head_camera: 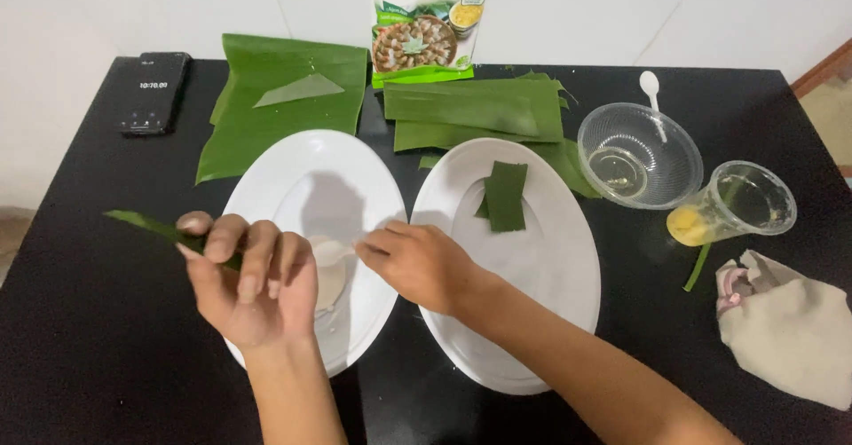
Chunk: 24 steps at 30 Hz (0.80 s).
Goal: Folding banana leaves into small pouches and securing them with leaf strips before adding a powder ingredient
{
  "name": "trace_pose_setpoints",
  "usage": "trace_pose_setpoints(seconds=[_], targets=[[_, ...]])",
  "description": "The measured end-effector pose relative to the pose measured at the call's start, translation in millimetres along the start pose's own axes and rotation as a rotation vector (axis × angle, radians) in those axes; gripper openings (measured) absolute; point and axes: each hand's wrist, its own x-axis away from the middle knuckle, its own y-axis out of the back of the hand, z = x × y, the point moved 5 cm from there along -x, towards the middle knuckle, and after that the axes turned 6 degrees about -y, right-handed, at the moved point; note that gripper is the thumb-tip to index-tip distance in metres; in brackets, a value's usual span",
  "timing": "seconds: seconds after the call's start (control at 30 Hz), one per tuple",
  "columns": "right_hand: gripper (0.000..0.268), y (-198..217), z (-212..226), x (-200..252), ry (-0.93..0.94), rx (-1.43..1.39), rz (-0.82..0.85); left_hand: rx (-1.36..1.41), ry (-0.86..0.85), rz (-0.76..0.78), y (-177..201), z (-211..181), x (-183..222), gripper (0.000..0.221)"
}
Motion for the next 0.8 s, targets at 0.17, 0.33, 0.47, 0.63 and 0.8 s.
trace_pose_setpoints(seconds=[0.17, 0.33, 0.47, 0.63, 0.8], targets=[[0.023, 40.5, -22.2, -11.8, -0.364, -0.64, -0.009, -0.056, 0.01, -0.099, 2.5, 1.0, -1.1, 0.022], [0.033, 70.3, -53.5, 1.6, -0.666, -0.704, 0.225, -0.182, 0.073, -0.194, -12.2, 18.4, -6.6, 0.014], [0.033, 126.4, -83.4, 32.5, -0.842, -0.553, 0.168, -0.81, 0.461, -0.167, -21.9, 47.7, -1.8, 0.031], [0.034, 209.2, -123.4, 67.8, -1.289, -0.192, 0.146, -1.177, 0.835, 0.021, -32.9, 96.4, 18.2, 0.021], [0.037, 212.9, -179.8, 98.3, -1.242, 0.475, 0.667, -1.52, 0.889, 0.193, -23.8, 122.1, 35.7, 0.016]])
